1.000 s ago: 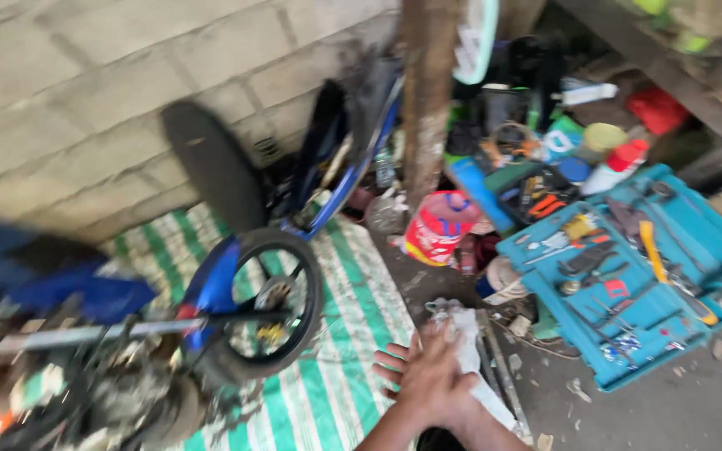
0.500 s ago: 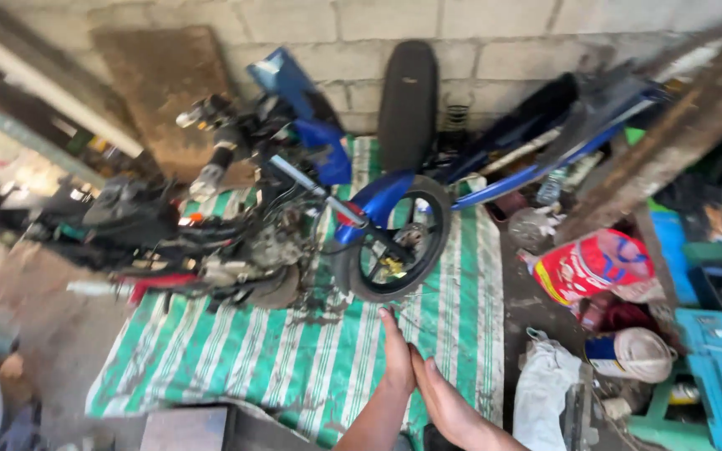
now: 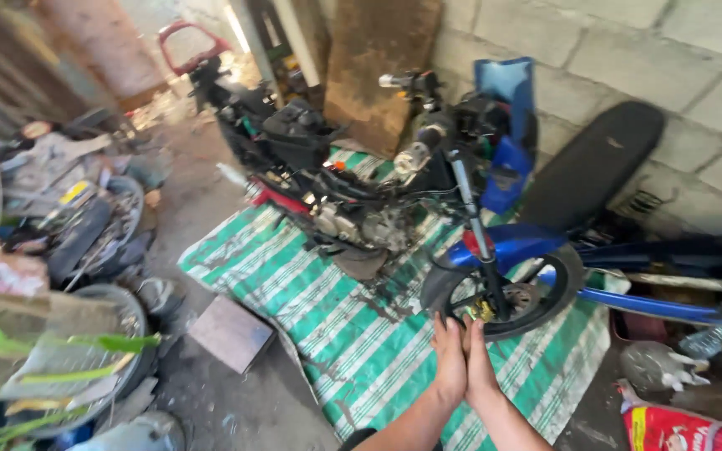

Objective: The person is repairing a motorcycle engine, specifically tucking in fiber ends or gasket material and using tools like pliers, a screwdriver, and a spray lubricant.

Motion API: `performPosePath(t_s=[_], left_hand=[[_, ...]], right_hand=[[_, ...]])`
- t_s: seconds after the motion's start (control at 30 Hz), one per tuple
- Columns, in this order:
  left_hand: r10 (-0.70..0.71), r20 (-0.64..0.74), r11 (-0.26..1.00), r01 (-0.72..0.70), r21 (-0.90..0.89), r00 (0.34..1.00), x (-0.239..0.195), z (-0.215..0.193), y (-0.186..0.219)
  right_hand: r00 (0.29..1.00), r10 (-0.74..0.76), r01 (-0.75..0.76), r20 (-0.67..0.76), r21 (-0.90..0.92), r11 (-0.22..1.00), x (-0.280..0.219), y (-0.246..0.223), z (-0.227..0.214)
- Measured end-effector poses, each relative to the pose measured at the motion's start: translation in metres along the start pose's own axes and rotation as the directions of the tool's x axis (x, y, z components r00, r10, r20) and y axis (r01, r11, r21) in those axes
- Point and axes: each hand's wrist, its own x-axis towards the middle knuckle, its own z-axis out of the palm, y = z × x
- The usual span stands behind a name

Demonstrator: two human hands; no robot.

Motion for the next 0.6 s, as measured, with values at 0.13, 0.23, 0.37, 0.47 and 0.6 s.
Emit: performPosePath(t_s=[0.13, 0.23, 0.37, 0.47, 0.6], left_hand=[[0.008, -0.082, 0.995, -0.015, -0.096, 0.997, 0.025, -0.044, 0.009], [-0.151, -0.114, 0.979, 0.132, -0.155, 0.982, 0.036, -0.065, 0.012], [0.005, -0.065, 0.996, 0.001, 0.093, 0.998, 0.031, -0.074, 0.015], [-0.044, 0.021, 0.984, 0.040, 0.174, 0.999, 0.046, -0.093, 0.012], [-0.134, 0.064, 0.979, 0.122, 0.161, 0.989, 0.079, -0.162, 0.012]], right_hand=[[0.998, 0.036, -0.037, 0.056, 0.008, 0.999, 0.008, 0.022, 0.028], [0.997, 0.028, -0.030, 0.066, 0.034, 0.999, 0.023, 0.021, 0.043], [0.998, 0.016, -0.023, 0.067, 0.098, 0.995, 0.056, 0.011, 0.063], [0.999, -0.007, -0.002, 0.051, 0.172, 0.985, 0.087, 0.008, 0.091], [0.998, -0.059, 0.060, -0.011, 0.273, 0.960, 0.113, 0.035, 0.147]])
